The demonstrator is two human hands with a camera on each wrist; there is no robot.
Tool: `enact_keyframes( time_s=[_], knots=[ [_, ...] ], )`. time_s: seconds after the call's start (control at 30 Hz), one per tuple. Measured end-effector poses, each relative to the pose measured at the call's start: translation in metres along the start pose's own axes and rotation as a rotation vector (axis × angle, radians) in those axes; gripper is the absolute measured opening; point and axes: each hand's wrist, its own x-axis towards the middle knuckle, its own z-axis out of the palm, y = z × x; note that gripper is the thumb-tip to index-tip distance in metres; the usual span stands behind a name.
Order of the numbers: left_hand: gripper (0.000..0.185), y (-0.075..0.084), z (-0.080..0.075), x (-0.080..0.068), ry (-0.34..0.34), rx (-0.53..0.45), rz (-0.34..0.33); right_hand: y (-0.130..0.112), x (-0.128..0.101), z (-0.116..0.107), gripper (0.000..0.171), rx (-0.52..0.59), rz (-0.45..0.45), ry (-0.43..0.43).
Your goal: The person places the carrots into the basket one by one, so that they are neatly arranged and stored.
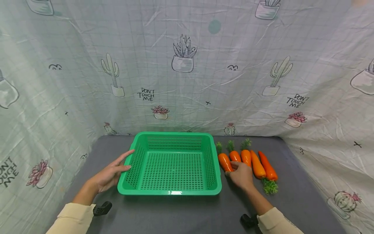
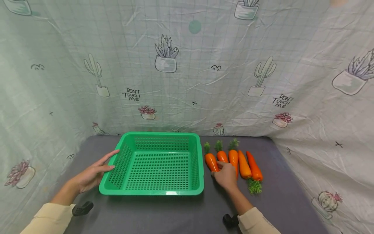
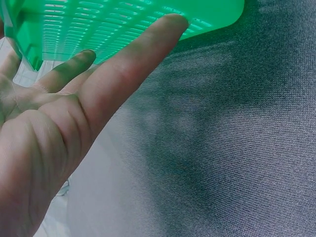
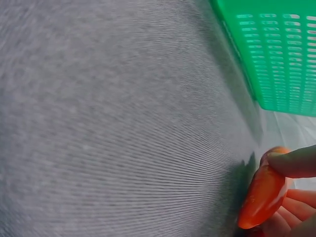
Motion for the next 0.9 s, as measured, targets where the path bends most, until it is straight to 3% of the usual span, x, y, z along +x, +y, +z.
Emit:
enact_keyframes(
  time_s=[0.6,0.9],
  knots=[
    [0.081,-0.001,0.000,-0.001,-0.008,-0.011,-0.002,-0.012,0.000,-0.015,0.054,0.141,0.068,-0.047],
    [0.081,-0.002,0.000,0.000,-0.002,-0.008,-0.011,-0.018,-0.001,-0.023,0.052,0.149,0.079,-0.048]
  ],
)
